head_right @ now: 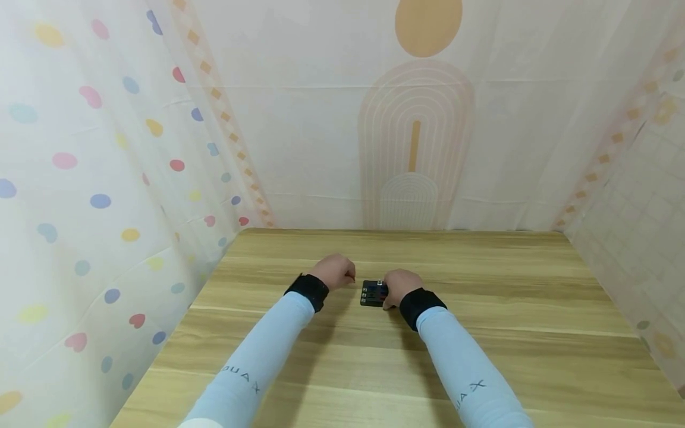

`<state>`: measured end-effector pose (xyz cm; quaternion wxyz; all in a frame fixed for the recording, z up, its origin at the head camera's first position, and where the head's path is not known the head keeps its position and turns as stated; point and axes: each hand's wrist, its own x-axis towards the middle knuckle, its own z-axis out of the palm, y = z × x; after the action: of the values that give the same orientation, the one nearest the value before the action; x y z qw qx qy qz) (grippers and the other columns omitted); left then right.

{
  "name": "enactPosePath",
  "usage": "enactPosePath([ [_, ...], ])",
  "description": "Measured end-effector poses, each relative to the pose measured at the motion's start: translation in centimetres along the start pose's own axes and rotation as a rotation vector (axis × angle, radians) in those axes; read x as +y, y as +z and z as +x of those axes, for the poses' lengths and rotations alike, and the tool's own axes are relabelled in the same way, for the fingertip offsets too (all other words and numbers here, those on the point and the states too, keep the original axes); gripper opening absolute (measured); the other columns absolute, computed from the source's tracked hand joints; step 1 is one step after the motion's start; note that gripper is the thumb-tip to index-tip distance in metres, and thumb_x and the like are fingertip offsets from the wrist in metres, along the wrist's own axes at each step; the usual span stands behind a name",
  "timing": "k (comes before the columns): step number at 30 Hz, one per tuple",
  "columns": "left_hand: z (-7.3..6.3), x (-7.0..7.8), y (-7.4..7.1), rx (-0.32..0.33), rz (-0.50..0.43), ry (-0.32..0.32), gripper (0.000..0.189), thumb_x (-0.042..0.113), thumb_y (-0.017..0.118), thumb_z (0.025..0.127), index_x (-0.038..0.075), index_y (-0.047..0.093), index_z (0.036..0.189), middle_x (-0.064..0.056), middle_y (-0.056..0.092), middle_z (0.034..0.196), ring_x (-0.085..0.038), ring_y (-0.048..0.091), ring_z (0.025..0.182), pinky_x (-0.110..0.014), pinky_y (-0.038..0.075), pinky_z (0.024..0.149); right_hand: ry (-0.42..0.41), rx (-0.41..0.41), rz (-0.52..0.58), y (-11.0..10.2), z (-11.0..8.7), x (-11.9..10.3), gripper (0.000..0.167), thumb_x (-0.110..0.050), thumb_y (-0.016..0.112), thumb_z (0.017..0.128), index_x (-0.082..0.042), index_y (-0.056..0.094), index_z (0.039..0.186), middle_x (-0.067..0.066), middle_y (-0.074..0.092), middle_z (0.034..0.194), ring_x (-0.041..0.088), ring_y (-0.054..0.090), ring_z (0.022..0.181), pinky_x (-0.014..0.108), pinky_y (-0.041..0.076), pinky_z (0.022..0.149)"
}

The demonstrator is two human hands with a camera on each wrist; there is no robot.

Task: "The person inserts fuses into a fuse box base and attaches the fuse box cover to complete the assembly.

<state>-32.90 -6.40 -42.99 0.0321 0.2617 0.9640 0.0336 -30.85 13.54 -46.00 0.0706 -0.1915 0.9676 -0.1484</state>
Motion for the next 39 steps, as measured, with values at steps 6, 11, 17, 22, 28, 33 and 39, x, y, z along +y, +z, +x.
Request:
enactPosePath([
  [6,0.4,0.8,-0.5,0.008,0.024,0.012,0.007,0.014,0.073,0.091,0.013,0.077,0.086,0.005,0.070,0.082,-0.009,0.061,0.075,-0.024,0.051,0.073,-0.011,0.006,0.002,-0.1,0.0,0.0,0.029,-0.021,0.092,0.069,-0.008,0.075,0.090,-0.002,0.065,0.078,0.016,0.055,0.071,0.036,0.049,0.072],
  [11,0.6,1.8,-0.9,-0.010,0.027,0.015,0.008,0.015,0.070,0.094,0.013,0.077,0.091,0.005,0.070,0.085,-0.008,0.060,0.076,-0.024,0.051,0.074,-0.009,0.003,0.003,-0.2,0.0,-0.1,0.028,-0.020,0.092,0.069,-0.008,0.075,0.088,-0.002,0.064,0.076,0.016,0.054,0.070,0.035,0.048,0.071],
  [17,1.1,2.3,-0.7,-0.020,0.012,0.023,0.007,0.015,0.072,0.093,0.013,0.078,0.092,0.006,0.070,0.084,-0.008,0.061,0.077,-0.023,0.050,0.074,-0.008,0.004,0.022,0.0,0.0,0.1,0.027,-0.019,0.092,0.069,-0.009,0.075,0.088,-0.003,0.065,0.077,0.016,0.055,0.070,0.036,0.048,0.073],
  [22,1.4,2.6,-0.3,-0.013,0.017,0.064,0.005,0.015,0.074,0.091,0.014,0.078,0.090,0.006,0.071,0.084,-0.008,0.062,0.077,-0.022,0.051,0.074,-0.007,-0.002,0.029,-0.2,0.1,0.1,0.027,-0.019,0.092,0.069,-0.009,0.075,0.087,-0.003,0.065,0.077,0.017,0.054,0.070,0.036,0.048,0.071],
  [28,1.5,3.5,-0.5,-0.028,0.020,0.081,0.005,0.014,0.074,0.091,0.014,0.078,0.089,0.007,0.070,0.084,-0.007,0.061,0.075,-0.022,0.050,0.073,-0.007,-0.012,0.031,-0.1,0.3,0.2,0.024,-0.019,0.091,0.070,-0.010,0.073,0.084,-0.004,0.063,0.074,0.016,0.054,0.068,0.034,0.047,0.068],
  [33,1.8,3.8,-0.1,-0.036,0.027,0.080,0.006,0.012,0.074,0.090,0.014,0.077,0.086,0.008,0.069,0.080,-0.006,0.059,0.073,-0.022,0.050,0.070,-0.024,0.007,0.019,0.3,0.5,0.6,0.024,-0.020,0.092,0.069,-0.012,0.072,0.080,-0.005,0.063,0.072,0.015,0.053,0.066,0.033,0.046,0.066],
  [39,2.0,4.0,0.4,-0.025,0.080,0.098,0.007,0.013,0.073,0.091,0.015,0.078,0.086,0.008,0.070,0.080,-0.005,0.060,0.071,-0.020,0.050,0.069,-0.046,0.012,0.002,0.3,0.6,0.8,0.024,-0.021,0.092,0.069,-0.013,0.071,0.076,-0.005,0.061,0.070,0.015,0.051,0.064,0.031,0.044,0.064],
])
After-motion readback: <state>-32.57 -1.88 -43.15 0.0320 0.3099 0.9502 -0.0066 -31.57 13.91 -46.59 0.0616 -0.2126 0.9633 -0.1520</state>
